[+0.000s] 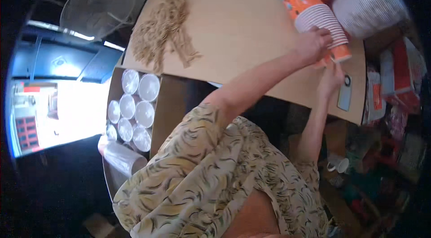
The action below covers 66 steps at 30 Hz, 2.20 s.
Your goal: Attaching string handles to decorative paper buckets for packaging.
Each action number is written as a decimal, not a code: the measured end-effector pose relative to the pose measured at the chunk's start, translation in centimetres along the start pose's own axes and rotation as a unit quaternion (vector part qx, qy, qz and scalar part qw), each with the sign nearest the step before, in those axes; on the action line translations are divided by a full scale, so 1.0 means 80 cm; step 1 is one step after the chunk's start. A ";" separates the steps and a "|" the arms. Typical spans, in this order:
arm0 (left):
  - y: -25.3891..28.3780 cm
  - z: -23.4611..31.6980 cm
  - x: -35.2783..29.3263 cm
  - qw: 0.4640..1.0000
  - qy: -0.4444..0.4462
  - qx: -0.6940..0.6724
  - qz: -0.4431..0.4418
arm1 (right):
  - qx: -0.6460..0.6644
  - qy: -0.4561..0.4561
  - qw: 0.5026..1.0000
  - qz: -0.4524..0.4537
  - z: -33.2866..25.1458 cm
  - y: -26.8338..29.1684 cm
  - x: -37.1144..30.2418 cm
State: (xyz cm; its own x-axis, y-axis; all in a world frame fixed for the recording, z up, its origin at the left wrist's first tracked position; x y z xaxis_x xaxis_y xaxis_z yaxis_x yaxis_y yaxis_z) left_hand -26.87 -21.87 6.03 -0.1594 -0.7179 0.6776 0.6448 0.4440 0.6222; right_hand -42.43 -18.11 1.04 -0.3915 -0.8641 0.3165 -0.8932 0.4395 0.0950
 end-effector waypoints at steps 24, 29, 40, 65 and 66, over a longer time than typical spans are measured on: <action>0.372 -0.208 -0.352 0.891 0.431 0.128 0.057 | -0.130 0.399 0.815 -0.399 -0.179 -0.194 -0.225; 0.370 -0.237 -0.353 0.887 0.444 0.122 0.038 | -0.110 0.374 0.849 -0.358 -0.201 -0.205 -0.258; 0.345 -0.263 -0.349 0.894 0.397 0.210 -0.001 | 0.002 0.281 0.832 -0.478 -0.175 -0.165 -0.327; 0.366 -0.184 -0.372 0.860 0.486 -0.121 0.097 | 0.023 0.219 0.843 -0.491 -0.163 -0.160 -0.344; 0.366 -0.171 -0.369 0.857 0.497 -0.103 0.081 | 0.027 0.213 0.845 -0.490 -0.162 -0.162 -0.341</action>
State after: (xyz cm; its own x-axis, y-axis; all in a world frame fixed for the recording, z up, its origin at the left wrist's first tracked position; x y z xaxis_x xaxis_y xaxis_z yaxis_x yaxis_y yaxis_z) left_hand 6.93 4.99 -1.11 0.5955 -0.8032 0.0150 0.7332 0.5510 0.3986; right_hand -17.33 2.94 3.44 0.6473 -0.6339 0.4233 -0.7553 -0.4581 0.4687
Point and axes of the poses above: each hand's wrist, its own x-axis towards the middle knuckle, its own y-axis out of the back of the hand, z = x × y, the point moved 3 cm from there along x, towards the middle knuckle, and after that the axes turned 13 degrees about x, right-handed, at the moved point
